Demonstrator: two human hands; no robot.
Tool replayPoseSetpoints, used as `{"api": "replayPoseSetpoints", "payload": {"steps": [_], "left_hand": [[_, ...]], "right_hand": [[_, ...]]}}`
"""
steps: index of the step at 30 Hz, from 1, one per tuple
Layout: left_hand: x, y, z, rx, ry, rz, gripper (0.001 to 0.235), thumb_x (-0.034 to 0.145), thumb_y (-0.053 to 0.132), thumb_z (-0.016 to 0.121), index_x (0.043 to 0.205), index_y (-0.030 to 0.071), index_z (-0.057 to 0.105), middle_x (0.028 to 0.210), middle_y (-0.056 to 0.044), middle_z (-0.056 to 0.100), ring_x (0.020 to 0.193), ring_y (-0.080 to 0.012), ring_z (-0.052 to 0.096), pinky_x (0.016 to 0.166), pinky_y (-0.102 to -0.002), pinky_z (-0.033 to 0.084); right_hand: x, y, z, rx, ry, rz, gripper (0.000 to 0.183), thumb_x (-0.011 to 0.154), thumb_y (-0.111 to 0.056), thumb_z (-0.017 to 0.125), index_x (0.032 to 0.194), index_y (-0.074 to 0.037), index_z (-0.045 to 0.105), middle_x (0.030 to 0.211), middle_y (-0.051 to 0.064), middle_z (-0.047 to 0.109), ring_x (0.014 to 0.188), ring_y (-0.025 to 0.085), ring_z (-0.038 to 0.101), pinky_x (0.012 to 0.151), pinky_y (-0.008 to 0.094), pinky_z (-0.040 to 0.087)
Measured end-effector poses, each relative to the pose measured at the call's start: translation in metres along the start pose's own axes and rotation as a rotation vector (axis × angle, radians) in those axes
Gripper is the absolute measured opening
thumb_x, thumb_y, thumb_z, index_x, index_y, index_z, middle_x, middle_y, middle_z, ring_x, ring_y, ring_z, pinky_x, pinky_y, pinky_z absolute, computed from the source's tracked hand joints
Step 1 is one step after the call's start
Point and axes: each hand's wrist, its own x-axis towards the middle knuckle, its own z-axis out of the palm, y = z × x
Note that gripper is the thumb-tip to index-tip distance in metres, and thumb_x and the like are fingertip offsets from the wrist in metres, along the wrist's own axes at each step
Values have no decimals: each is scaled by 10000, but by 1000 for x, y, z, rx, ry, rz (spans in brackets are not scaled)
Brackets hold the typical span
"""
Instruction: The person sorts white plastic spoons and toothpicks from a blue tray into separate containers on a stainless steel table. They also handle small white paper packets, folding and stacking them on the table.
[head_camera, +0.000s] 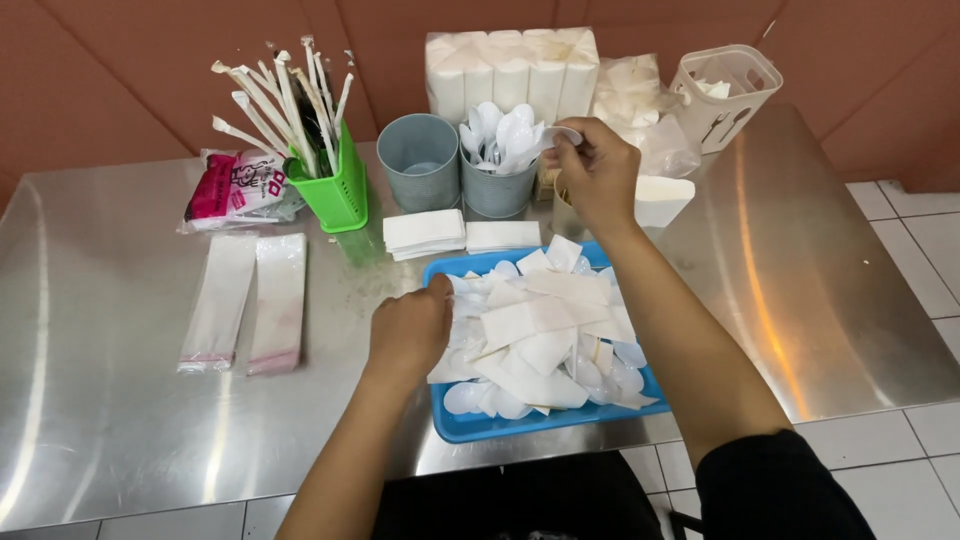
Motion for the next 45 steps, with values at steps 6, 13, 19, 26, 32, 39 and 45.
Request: {"api": "replayPoseSetpoints", "payload": {"steps": [6,13,19,26,32,39,45], "left_hand": [[9,-8,-51,149,351,132,124,825,85,562,907,109,652,685,-116,642,575,-335,642,455,-404,506],[103,-28,-56,455,846,335,176,796,55,545,915,162,616,756,-2,607,597,-183,645,484,-275,525],[154,-19,-37,374,717,406,184,795,52,581,952,123,645,798,-44,646,659,-187,666,533,-259,546],[199,-31,-4,367,478,445,169,779,17,594,892,120,666,800,-69,644,671,-177,654,589,-258,546],[209,-38,-1,263,231,394,285,814,-51,522,1034,82,645,1078,-110,607,884,-258,638,759,-342,541],[212,-51,8,316,182,392,326,872,14,497,1170,117,580,1249,-48,537,1108,-221,533,901,-342,476],[167,-34,-17,205,257,419,444,875,24,516,1308,82,437,1300,-133,457,1177,-292,454,919,-446,431]], "right_hand": [[17,37,25,-307,-131,-194,101,852,60,551,926,32,614,721,158,631,650,238,663,554,293,576],[15,56,42,-749,-282,-302,171,875,-38,533,1025,-16,611,773,133,641,716,206,657,593,256,552],[14,59,48,-852,-343,-281,244,943,-166,462,964,9,632,717,148,623,780,249,589,658,332,452],[15,66,57,-870,-402,-122,273,926,-191,449,916,-10,653,811,129,571,933,265,455,754,355,333],[8,79,66,-921,-506,-96,250,896,-174,479,974,12,628,883,156,523,1012,313,375,832,418,268],[6,84,69,-995,-666,-41,339,936,-145,413,1200,57,481,1049,206,460,1136,350,262,934,482,139],[-4,35,51,-859,-516,-155,394,889,-201,540,1202,31,486,1066,172,442,1137,341,293,898,432,247]]}}
